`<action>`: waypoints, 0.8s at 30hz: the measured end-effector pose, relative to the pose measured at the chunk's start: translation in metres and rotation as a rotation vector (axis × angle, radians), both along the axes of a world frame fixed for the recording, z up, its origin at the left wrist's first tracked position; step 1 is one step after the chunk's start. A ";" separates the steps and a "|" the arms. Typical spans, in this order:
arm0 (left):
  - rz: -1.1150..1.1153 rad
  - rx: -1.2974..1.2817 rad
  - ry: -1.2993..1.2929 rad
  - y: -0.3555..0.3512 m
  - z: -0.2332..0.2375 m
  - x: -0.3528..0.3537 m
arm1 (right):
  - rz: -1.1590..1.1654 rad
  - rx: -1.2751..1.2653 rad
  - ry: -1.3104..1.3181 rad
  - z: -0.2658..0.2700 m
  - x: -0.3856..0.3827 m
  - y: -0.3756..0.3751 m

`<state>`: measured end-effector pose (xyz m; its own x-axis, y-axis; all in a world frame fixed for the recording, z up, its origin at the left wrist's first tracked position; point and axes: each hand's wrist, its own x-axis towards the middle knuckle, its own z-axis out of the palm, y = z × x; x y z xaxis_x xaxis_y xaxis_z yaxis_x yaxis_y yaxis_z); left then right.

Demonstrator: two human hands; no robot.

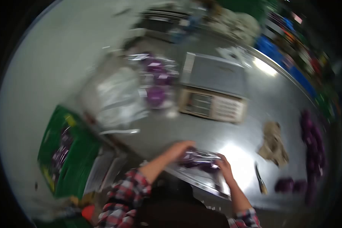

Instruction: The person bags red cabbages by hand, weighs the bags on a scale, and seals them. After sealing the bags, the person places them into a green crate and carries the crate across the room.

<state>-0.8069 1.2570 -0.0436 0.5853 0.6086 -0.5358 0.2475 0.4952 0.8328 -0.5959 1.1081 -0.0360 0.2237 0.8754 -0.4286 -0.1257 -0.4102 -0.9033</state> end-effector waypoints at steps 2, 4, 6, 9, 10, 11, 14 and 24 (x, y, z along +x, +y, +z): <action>-0.042 -0.056 -0.205 -0.010 -0.025 -0.021 | 0.177 0.032 -0.200 0.001 0.010 0.004; -0.044 -0.129 -0.279 -0.032 -0.006 -0.060 | 0.122 -0.172 0.299 0.018 -0.003 -0.001; 0.049 -0.194 -0.424 -0.054 0.028 -0.110 | 0.227 -0.211 0.334 0.006 -0.018 0.003; 0.191 -0.186 -0.576 -0.083 0.053 -0.192 | 0.405 -0.278 0.391 0.022 -0.082 0.028; 0.227 -0.078 -0.528 -0.094 0.058 -0.222 | 0.467 -0.290 0.397 0.028 -0.110 0.036; 0.262 0.024 -0.475 -0.109 0.067 -0.254 | 0.532 -0.304 0.398 0.034 -0.142 0.045; 0.473 0.154 -0.371 -0.150 0.077 -0.342 | 0.721 -0.319 0.399 0.052 -0.245 0.071; 1.333 0.245 -0.306 -0.205 0.097 -0.597 | 1.215 -0.179 0.443 0.128 -0.610 0.136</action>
<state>-1.4043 1.0519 0.0531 -0.4318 0.8532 -0.2926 -0.4966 0.0459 0.8668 -1.2061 1.2438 0.0922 -0.8546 0.3402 -0.3924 0.1371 -0.5810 -0.8022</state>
